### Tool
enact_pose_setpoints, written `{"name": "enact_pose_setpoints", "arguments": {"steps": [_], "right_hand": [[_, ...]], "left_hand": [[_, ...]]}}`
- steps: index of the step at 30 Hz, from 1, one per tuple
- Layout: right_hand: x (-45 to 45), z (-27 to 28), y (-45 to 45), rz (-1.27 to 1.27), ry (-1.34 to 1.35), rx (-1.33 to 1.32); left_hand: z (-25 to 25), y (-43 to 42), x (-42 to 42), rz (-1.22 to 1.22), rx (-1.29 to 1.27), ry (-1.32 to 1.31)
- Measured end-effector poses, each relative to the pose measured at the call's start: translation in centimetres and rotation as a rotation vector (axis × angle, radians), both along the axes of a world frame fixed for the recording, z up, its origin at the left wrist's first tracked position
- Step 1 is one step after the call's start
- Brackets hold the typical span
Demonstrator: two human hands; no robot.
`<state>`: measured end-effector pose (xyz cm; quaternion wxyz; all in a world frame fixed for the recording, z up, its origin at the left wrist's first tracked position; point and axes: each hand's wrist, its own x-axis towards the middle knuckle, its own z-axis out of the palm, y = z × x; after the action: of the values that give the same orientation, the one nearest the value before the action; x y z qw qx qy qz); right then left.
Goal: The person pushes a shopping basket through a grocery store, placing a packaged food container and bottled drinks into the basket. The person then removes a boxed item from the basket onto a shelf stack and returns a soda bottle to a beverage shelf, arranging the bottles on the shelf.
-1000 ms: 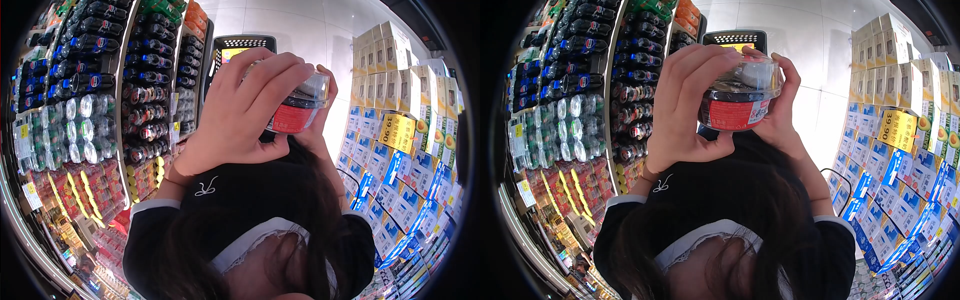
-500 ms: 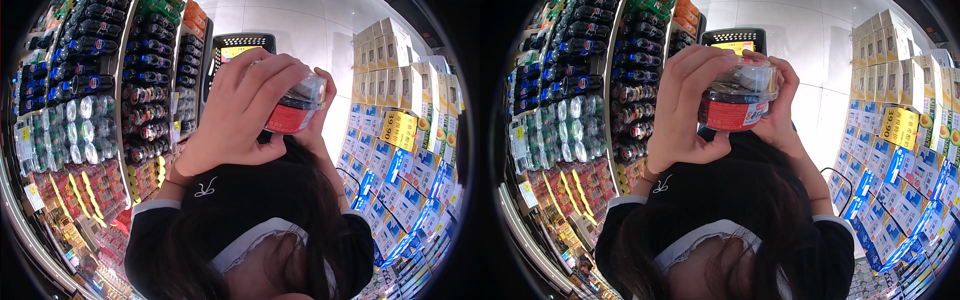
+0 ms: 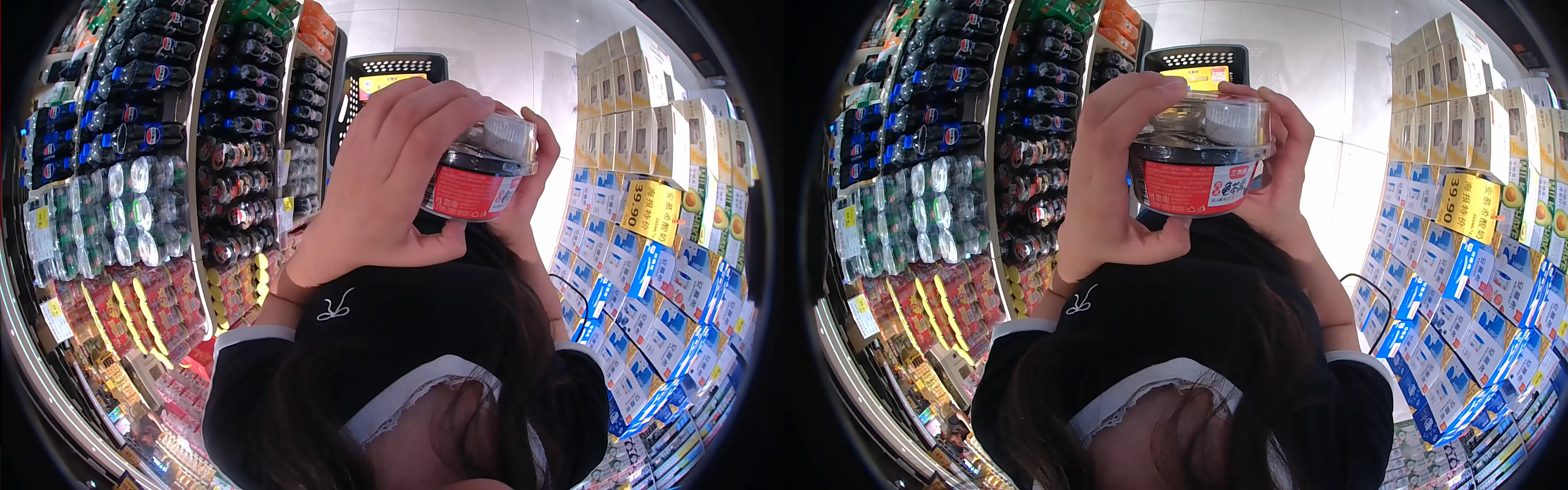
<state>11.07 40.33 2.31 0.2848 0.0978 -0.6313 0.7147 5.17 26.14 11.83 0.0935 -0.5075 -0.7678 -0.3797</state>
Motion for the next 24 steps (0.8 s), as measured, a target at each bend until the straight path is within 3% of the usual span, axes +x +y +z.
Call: {"name": "enact_pose_setpoints", "arguments": {"steps": [24], "right_hand": [[0.73,-0.35,0.13,0.001,-0.046,-0.028]], "left_hand": [[-0.65,0.02,0.49,0.013,0.016,-0.051]]}}
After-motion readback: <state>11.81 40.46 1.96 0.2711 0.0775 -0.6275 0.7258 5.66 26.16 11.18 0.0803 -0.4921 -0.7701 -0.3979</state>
